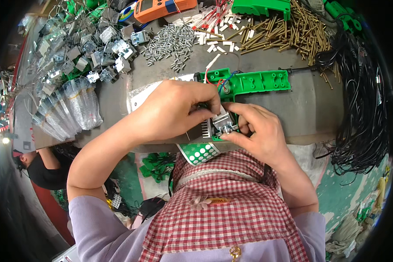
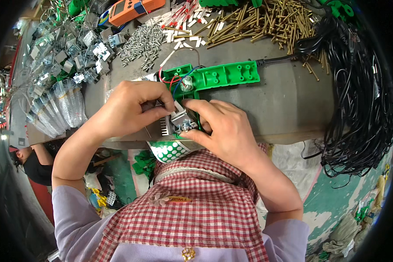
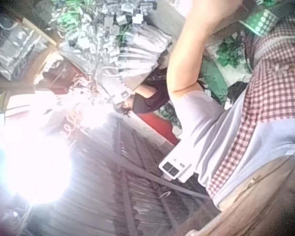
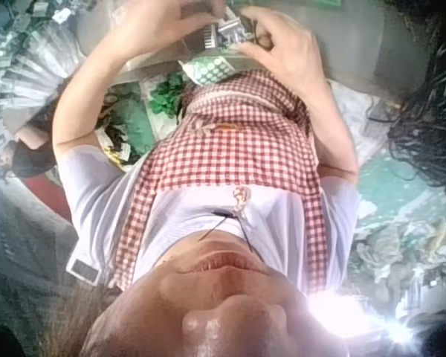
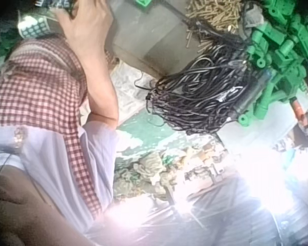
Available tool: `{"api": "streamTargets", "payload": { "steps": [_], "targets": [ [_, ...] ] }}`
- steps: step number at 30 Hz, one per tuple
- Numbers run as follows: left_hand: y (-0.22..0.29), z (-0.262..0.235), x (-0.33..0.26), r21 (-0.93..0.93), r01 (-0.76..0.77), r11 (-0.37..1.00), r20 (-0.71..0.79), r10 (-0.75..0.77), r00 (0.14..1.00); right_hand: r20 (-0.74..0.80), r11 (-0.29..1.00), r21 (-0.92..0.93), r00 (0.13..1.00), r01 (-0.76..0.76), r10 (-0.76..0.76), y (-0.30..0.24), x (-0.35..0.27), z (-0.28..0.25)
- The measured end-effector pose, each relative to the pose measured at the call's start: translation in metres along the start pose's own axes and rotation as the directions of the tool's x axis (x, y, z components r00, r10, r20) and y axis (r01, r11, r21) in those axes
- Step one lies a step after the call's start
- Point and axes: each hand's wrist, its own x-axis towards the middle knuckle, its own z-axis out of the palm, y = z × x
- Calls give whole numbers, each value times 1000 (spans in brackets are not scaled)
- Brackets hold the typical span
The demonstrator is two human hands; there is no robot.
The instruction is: Assembling the internal components and housing of a green handheld electronic device.
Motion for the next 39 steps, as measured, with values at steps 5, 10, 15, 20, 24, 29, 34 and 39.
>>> {"api": "streamTargets", "payload": {
  "steps": [5, 10, 15, 20, 24, 29, 34, 39],
  "targets": [
    [0, 8, -12, 84, -135, 987, -154, 146, 977, 17, 999, -35, 999, 31, -31, -1, 0, -1],
    [-56, -10, -58, 408, 382, 829, -728, 43, 684, -230, 982, -180, 973, -54, 12, -2, 1, -51],
    [-53, 0, -66, 655, 486, 579, -662, 130, 738, -147, 672, -736, 951, 79, -273, 34, 30, -99],
    [31, 52, -21, 333, -235, 913, -513, 384, 768, -207, 758, -652, 962, -2, -176, 39, 29, -108],
    [43, 63, 11, 446, -220, 867, -358, 398, 844, -74, 775, -626, 981, 93, -178, 28, 15, -115],
    [32, 70, 15, 511, -98, 854, -229, 245, 942, -91, 800, -585, 969, 136, -231, 33, 9, -100],
    [27, 67, 9, 508, -171, 844, -135, 274, 952, 64, 715, -685, 989, 138, -130, 23, 10, -116],
    [31, 72, 13, 588, -87, 804, -124, 197, 973, 110, 714, -674, 981, 191, -159, 32, 3, -110]
  ]
}}
